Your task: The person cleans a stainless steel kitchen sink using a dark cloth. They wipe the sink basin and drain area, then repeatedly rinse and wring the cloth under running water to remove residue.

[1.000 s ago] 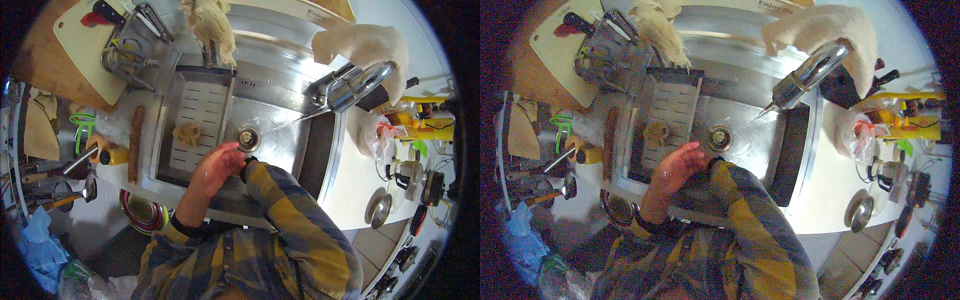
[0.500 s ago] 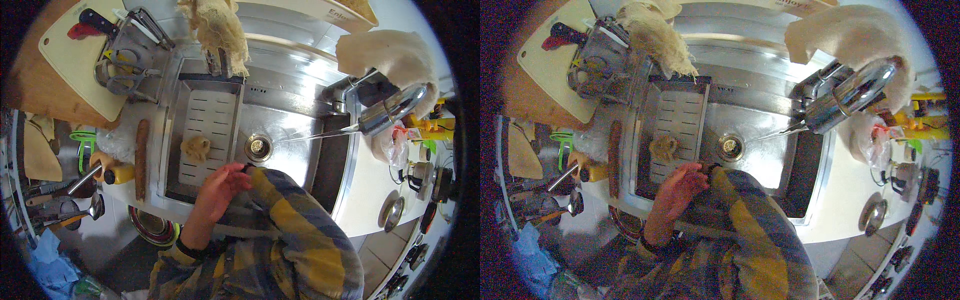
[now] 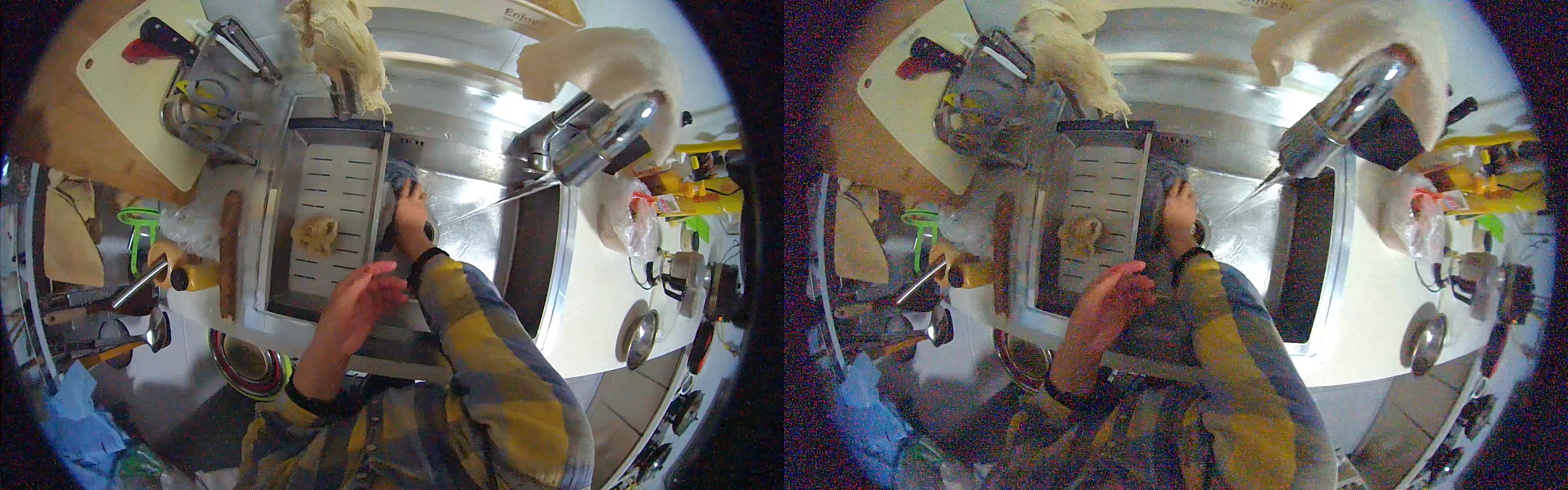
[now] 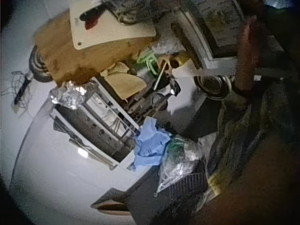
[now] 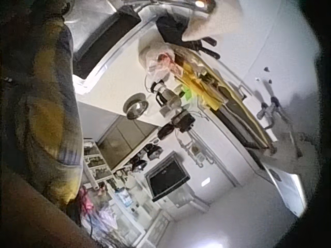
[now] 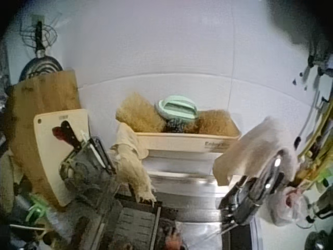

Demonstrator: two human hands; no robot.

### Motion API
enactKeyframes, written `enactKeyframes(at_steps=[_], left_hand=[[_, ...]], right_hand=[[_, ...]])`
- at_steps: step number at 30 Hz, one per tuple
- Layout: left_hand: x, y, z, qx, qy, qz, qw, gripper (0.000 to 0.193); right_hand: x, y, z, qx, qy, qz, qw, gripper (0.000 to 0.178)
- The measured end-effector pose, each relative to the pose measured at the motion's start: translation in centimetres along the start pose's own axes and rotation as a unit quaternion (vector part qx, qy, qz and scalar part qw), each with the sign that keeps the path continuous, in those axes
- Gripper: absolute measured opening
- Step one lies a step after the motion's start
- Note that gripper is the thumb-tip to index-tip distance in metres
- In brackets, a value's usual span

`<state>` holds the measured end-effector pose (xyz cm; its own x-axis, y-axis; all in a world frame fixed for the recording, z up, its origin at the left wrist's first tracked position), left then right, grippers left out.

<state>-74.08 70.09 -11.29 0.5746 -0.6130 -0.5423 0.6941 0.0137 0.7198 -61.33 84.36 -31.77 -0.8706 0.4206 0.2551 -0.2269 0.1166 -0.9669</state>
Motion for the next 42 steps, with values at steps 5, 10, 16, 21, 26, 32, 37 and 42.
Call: enactKeyframes(at_steps=[5,10,16,21,26,32,37,42], left_hand=[[0.5,1.1,0.2,0.017,-0.014,0.005,1.0,0.035],[0.8,2.3,-0.4,0.03,-0.013,0.013,0.999,0.037],[1.5,2.3,-1.9,0.028,-0.016,0.006,0.999,0.037],[2.6,1.5,-1.7,0.011,-0.031,0.007,0.999,0.036],[3.2,0.7,-1.5,-0.019,-0.042,-0.025,0.999,0.035],[3.7,-0.3,-1.9,-0.035,-0.045,-0.012,0.998,0.034],[4.2,-2.1,-3.1,-0.091,-0.044,-0.026,0.995,0.037],[7.2,-4.2,-4.9,-0.17,-0.11,-0.052,0.978,0.044]], right_hand=[[-4.9,-1.2,0.7,0.223,0.034,-0.057,0.973,0.054],[-8.9,-8.4,2.4,0.38,0.15,-0.35,0.843,0.038],[-13.8,-16.4,-1.0,0.189,0.002,-0.269,0.945,0.039],[-20.3,-17.1,-4.1,-0.004,0.095,-0.06,0.994,0.05],[-24.6,-9.3,-4.7,0.002,0.237,-0.048,0.97,0.045],[-19.2,-3.3,-3.7,0.065,0.12,-0.025,0.99,0.04],[-10.5,-1.3,0.6,0.174,-0.128,-0.088,0.972,0.048],[-8.5,-7.3,0.5,0.227,0.004,-0.04,0.973,0.049]])
Point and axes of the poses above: each hand's wrist, its own z-axis away from the middle knuckle, its own y-axis out of the palm, x = y × z, the point moved 10 cm from there along -z, towards the middle knuckle, and after that the axes turned 8 degrees about y, right-handed, at the moved point
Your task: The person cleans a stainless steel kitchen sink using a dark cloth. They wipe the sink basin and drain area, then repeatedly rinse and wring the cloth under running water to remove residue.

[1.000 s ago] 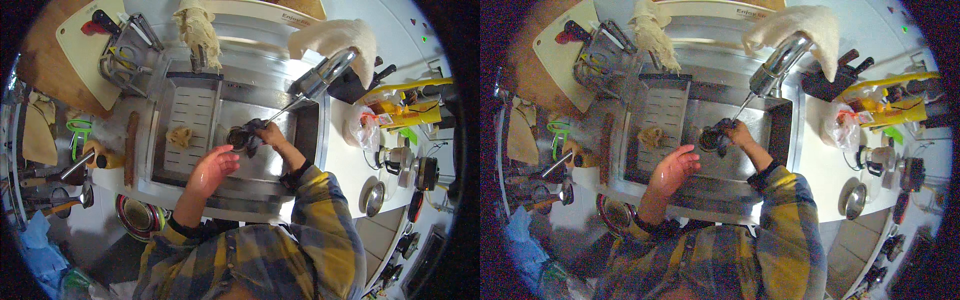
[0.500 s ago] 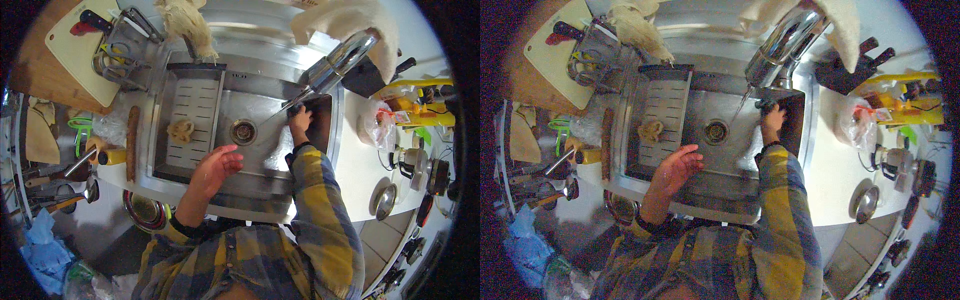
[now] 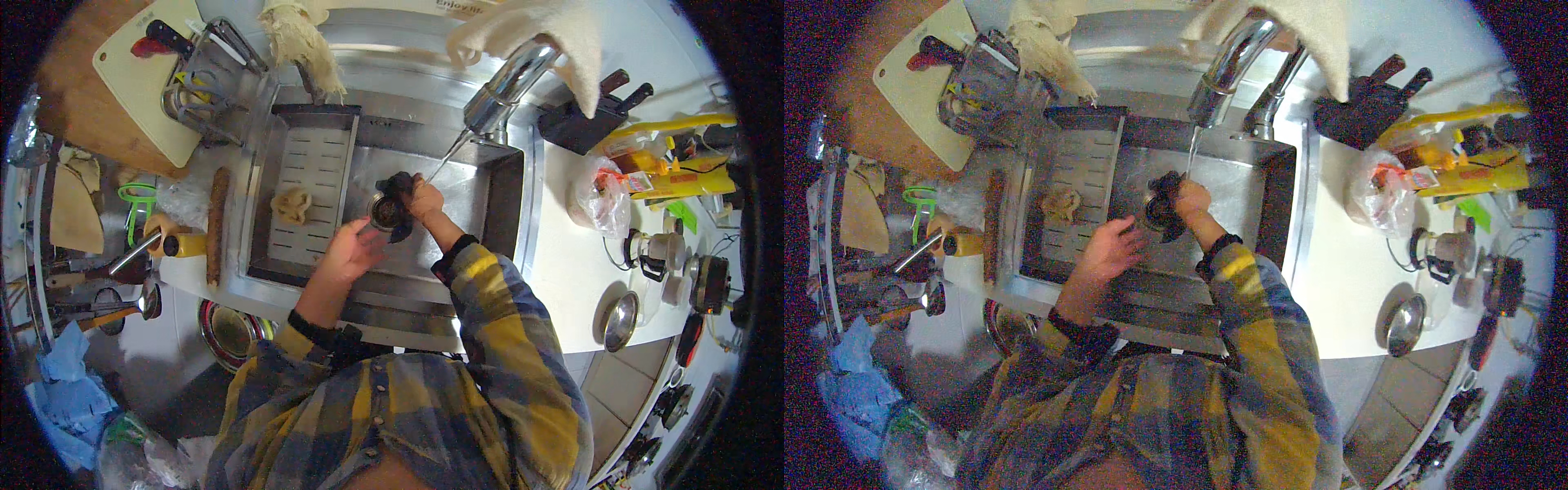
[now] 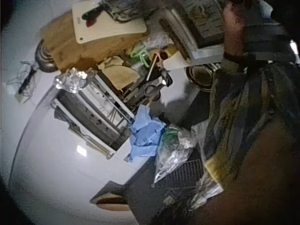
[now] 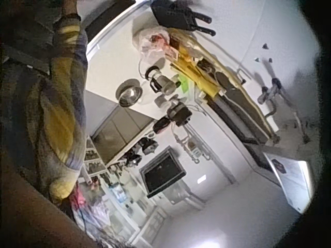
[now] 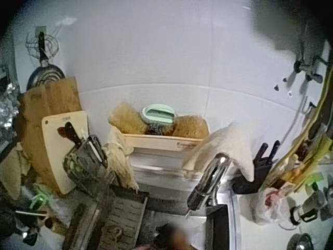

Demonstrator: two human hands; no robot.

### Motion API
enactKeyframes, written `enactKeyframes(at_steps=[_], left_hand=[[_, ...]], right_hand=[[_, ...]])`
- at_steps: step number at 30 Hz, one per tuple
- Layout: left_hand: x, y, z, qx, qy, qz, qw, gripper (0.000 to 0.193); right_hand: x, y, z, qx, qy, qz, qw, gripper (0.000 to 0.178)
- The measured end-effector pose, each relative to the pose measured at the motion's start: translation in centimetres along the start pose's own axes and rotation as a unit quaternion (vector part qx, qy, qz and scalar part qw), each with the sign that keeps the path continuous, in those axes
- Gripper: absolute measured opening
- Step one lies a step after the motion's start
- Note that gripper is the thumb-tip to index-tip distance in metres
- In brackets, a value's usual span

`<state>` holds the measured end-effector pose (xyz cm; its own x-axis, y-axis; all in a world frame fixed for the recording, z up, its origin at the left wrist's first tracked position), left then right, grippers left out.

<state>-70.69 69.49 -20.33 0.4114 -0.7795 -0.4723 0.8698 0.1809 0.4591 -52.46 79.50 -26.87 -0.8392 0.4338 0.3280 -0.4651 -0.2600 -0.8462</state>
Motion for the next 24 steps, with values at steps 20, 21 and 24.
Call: enactKeyframes(at_steps=[20,21,24], left_hand=[[2.9,6.2,-13.1,0.204,0.07,0.211,0.953,0.022],[3.0,5.9,-13.4,0.214,0.074,0.236,0.945,0.021],[3.7,8.0,-12.5,0.165,0.041,0.145,0.975,0.021]], right_hand=[[5.7,-11.6,14.6,-0.154,-0.148,-0.397,0.893,0.021],[5.3,-11.7,13.8,-0.164,-0.106,-0.395,0.898,0.025],[2.1,-10.5,8.4,-0.194,-0.003,-0.356,0.914,0.033]])
Point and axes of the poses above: each hand's wrist, its own z-axis away from the middle knuckle, its own y-axis out of the palm, x = y × z, the point moved 10 cm from there along -z, towards the middle knuckle, and after that the axes turned 8 degrees about y, right-handed, at the moved point
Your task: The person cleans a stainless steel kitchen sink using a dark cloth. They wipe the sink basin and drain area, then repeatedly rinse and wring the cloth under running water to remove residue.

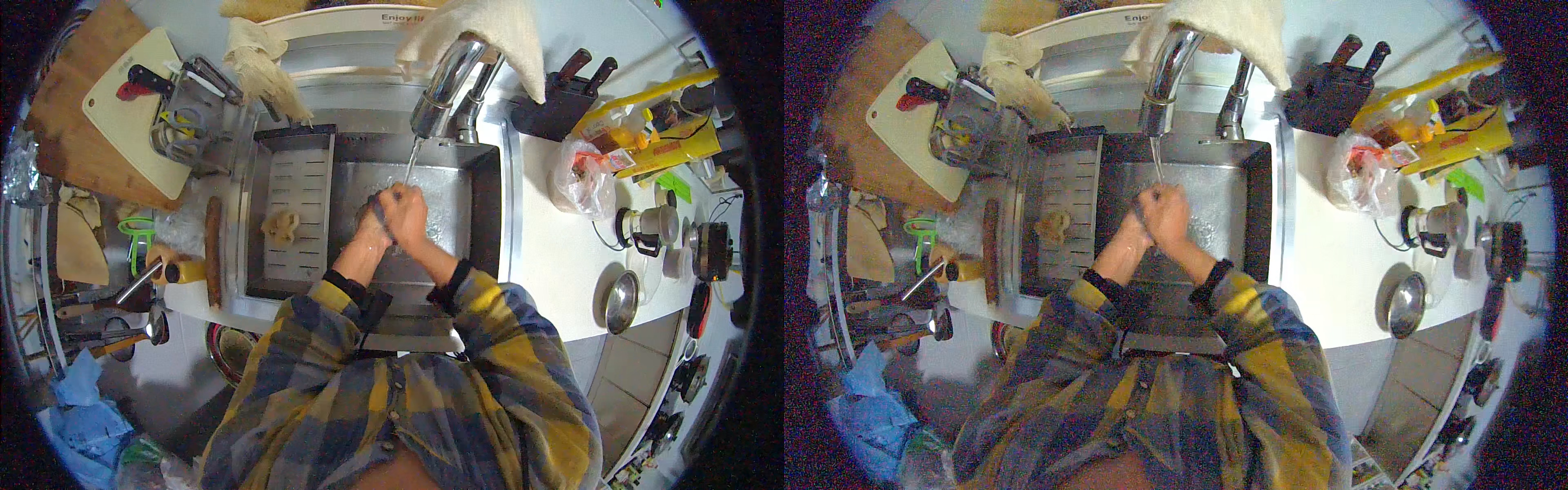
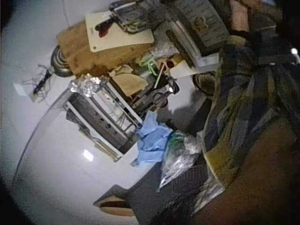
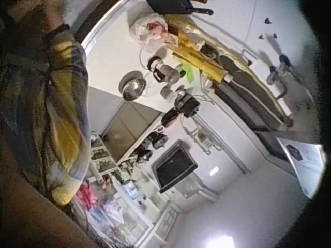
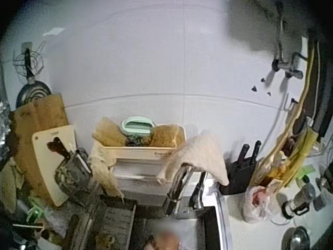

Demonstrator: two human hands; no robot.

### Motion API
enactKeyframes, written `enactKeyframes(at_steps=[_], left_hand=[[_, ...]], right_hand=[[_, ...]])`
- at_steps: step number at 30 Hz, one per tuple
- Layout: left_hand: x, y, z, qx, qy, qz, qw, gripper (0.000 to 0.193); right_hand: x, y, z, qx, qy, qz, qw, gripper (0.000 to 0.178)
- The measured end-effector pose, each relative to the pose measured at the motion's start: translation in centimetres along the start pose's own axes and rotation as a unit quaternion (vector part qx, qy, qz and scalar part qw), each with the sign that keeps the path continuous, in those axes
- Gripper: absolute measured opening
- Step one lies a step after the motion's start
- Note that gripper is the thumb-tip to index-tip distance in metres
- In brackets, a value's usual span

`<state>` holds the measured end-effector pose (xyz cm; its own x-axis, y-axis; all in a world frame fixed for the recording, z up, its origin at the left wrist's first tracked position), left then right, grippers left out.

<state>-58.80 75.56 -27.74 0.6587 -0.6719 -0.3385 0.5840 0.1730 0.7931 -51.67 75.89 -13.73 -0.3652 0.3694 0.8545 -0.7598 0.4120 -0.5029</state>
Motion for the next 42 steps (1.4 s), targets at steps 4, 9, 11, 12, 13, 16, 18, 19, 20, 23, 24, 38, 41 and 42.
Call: enactKeyframes(at_steps=[4,9,11,12,13,16,18,19,20,23,24,38,41,42], left_hand=[[0.7,-1.4,-1.1,-0.06,-0.017,-0.021,0.998,0.022],[-0.2,-4.2,-1.3,-0.174,0.024,-0.035,0.984,0.022],[-1.8,-5.2,-0.3,-0.233,0.087,-0.067,0.966,0.021],[-1.8,-5.0,-0.3,-0.205,0.1,-0.028,0.973,0.024],[-1.8,-6.6,-0.9,-0.202,0.108,-0.02,0.973,0.025],[-1.9,-10.0,-3.2,-0.193,0.104,-0.031,0.975,0.029],[-1.3,-8.9,-3.5,-0.17,0.062,-0.061,0.982,0.029],[-1.0,-8.4,-3.3,-0.152,0.048,-0.063,0.985,0.029],[-1.4,-6.8,-3.6,-0.11,0.051,-0.044,0.992,0.03],[-3.1,0.4,0.2,-0.081,0.043,-0.04,0.995,0.038],[-3.6,-1.5,0.3,-0.132,0.042,-0.044,0.989,0.039],[-5.6,0.9,3.2,-0.145,-0.022,-0.075,0.986,0.046],[-2.3,1.4,5.4,-0.162,-0.139,-0.137,0.967,0.056],[-1.6,2.5,6.0,-0.16,-0.137,-0.117,0.971,0.066]], right_hand=[[-3.4,0.6,-3.7,0.023,0.08,0.089,0.993,0.036],[-3.1,0.4,-0.5,0.009,0.123,0.071,0.99,0.035],[-2.9,0.5,0.9,0.024,0.135,0.053,0.989,0.035],[-2.9,0.7,1.3,0.03,0.124,0.046,0.991,0.035],[-2.3,1.0,1.9,0.041,0.111,0.039,0.992,0.035],[-0.8,1.3,1.5,0.015,0.078,0.074,0.994,0.035],[-0.9,1.9,-0.5,0.009,0.064,0.122,0.99,0.036],[-1.7,2.7,-2.6,0.024,0.061,0.152,0.986,0.036],[-1.7,3.3,-4.0,0.034,0.056,0.18,0.982,0.037],[-0.5,3.3,-4.9,0.043,0.036,0.206,0.977,0.043],[-0.6,3.3,-4.7,0.053,0.052,0.227,0.971,0.046],[-1.5,1.1,-3.6,0.349,0.064,-0.131,0.926,0.016],[-1.0,0.3,-2.5,0.273,0.057,-0.11,0.954,0.021],[0.2,-0.1,-1.5,0.249,0.03,-0.101,0.963,0.024]])
Point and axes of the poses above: each hand's wrist, its own z-axis away from the middle knuckle, its own y-axis out of the palm, x = y × z, the point moved 10 cm from there along -z, towards the middle knuckle, and after that the axes turned 8 degrees about y, right-handed, at the moved point
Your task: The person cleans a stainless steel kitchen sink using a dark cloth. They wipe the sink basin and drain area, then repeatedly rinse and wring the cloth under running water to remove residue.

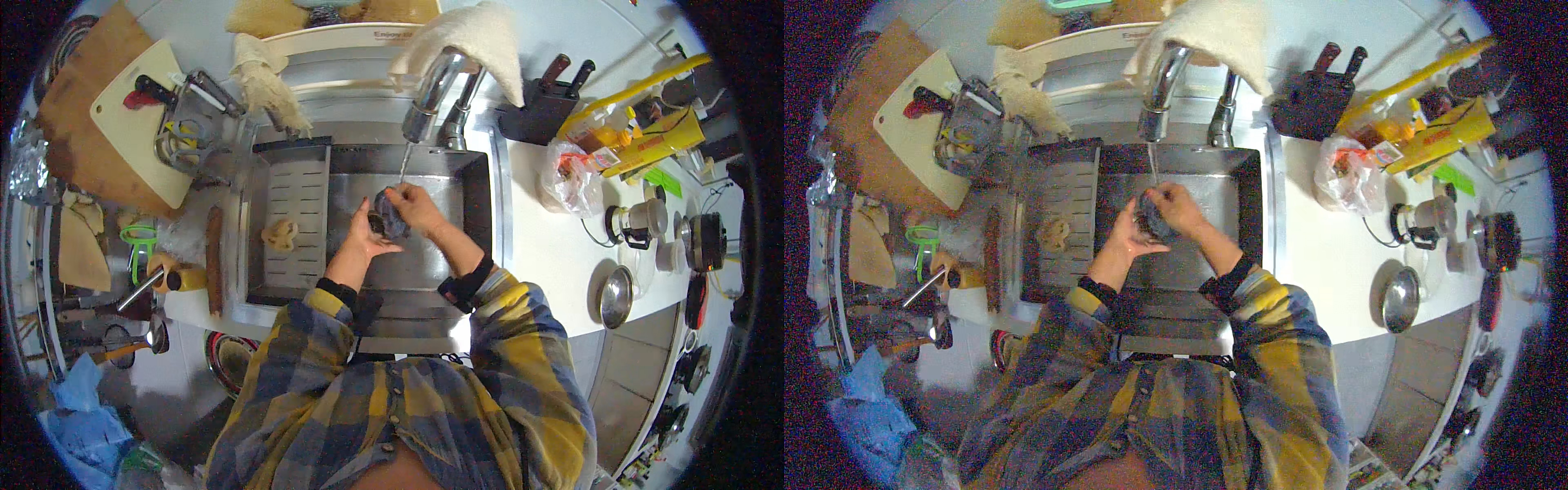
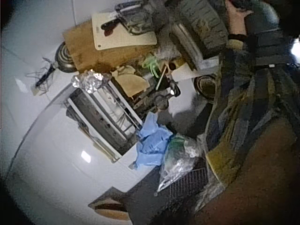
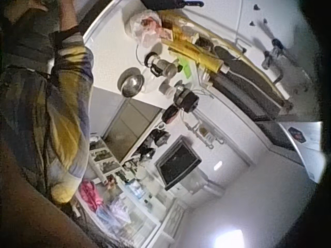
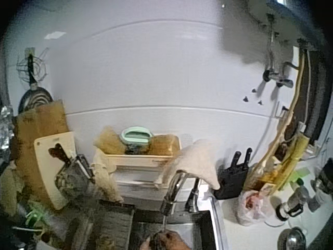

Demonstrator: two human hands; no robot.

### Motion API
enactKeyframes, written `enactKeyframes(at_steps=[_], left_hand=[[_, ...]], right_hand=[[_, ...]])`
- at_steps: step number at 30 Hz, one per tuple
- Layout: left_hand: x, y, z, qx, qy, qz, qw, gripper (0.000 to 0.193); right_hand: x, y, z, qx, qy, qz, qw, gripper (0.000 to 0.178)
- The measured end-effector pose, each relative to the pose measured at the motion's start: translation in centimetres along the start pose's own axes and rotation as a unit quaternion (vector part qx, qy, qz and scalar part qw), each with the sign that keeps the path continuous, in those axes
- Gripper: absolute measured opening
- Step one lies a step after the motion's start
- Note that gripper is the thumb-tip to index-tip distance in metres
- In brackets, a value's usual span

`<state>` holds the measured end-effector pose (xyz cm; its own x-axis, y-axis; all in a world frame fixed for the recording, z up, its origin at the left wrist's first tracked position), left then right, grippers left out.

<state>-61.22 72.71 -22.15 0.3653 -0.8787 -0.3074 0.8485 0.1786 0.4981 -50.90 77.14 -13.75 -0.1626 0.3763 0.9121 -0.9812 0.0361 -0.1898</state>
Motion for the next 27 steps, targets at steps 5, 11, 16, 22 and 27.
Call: enactKeyframes(at_steps=[5,11,16,22,27], left_hand=[[1.4,3.7,-4.5,0.422,0.0,0.271,0.865,0.043],[-0.6,0.3,-5.5,0.338,0.201,0.091,0.915,0.018],[1.9,3.3,-4.3,0.196,0.058,0.084,0.975,0.03],[2.0,2.3,-3.8,0.136,0.035,0.066,0.988,0.034],[-0.1,-0.5,-4.9,0.049,0.076,0.011,0.996,0.038]], right_hand=[[2.6,3.4,4.9,-0.074,-0.025,0.089,0.993,0.029],[4.5,3.3,7.6,-0.155,-0.074,0.117,0.978,0.027],[-0.4,-2.2,1.3,-0.247,-0.008,0.188,0.951,0.033],[-4.8,-2.9,-1.0,-0.227,0.055,0.16,0.959,0.047],[-10.3,-3.6,0.4,-0.25,0.117,0.045,0.96,0.061]])
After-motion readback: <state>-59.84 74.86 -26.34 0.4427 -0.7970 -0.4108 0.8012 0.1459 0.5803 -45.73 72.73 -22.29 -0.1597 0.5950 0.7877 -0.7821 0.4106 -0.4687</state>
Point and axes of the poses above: each hand's wrist, its own z-axis away from the middle knuckle, its own y-axis out of the palm, x = y × z, the point moved 10 cm from there along -z, towards the middle knuckle, and after that the axes turned 8 degrees about y, right-handed, at the moved point
